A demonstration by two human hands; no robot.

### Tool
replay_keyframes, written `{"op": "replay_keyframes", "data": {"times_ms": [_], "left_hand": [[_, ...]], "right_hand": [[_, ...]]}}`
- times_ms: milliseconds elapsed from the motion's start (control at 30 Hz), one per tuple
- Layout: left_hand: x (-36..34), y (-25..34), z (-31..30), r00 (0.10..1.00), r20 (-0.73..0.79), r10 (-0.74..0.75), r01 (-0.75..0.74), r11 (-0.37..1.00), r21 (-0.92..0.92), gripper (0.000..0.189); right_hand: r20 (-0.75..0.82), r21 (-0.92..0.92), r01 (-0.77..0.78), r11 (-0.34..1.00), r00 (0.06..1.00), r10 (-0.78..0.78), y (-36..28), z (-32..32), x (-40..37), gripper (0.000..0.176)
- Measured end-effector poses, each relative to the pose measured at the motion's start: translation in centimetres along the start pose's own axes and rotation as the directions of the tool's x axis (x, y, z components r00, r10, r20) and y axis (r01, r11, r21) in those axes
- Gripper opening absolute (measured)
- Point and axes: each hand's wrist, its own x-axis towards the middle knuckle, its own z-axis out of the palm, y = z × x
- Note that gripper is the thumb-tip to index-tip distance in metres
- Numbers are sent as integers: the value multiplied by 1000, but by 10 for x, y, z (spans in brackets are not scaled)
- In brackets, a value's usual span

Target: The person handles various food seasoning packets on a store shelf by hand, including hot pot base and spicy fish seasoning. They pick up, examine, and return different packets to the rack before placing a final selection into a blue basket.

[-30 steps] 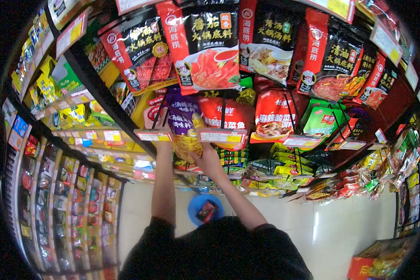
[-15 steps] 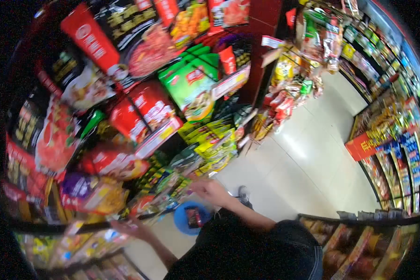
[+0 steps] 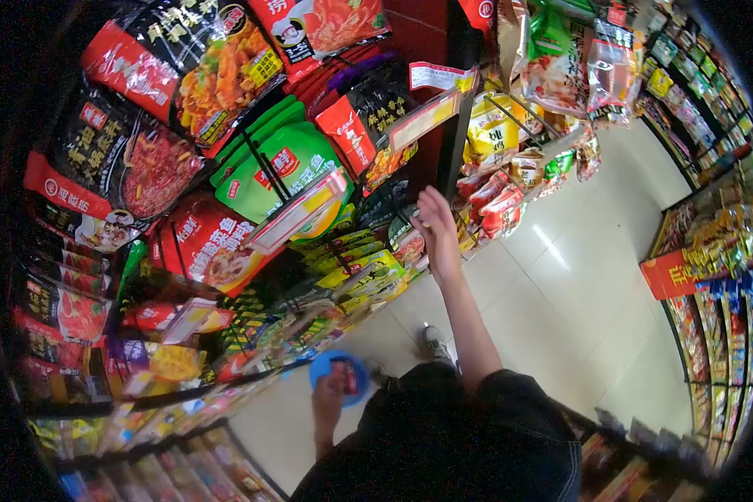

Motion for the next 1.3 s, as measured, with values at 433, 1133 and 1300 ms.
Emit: {"op": "replay_keyframes", "data": {"times_ms": [433, 1133, 1300], "left_hand": [[-57, 65, 57, 936, 22, -351, 347, 910, -226, 19], [32, 147, -2, 987, 2, 161, -161, 986, -33, 15], [24, 219, -75, 903, -144, 405, -416, 907, -59, 12]], "right_hand": [[187, 386, -334, 860, 941, 281, 24, 4, 45, 44], [393, 219, -311, 925, 896, 209, -2, -127, -41, 67], [466, -71, -295, 953, 835, 293, -40, -113, -95, 74]]}}
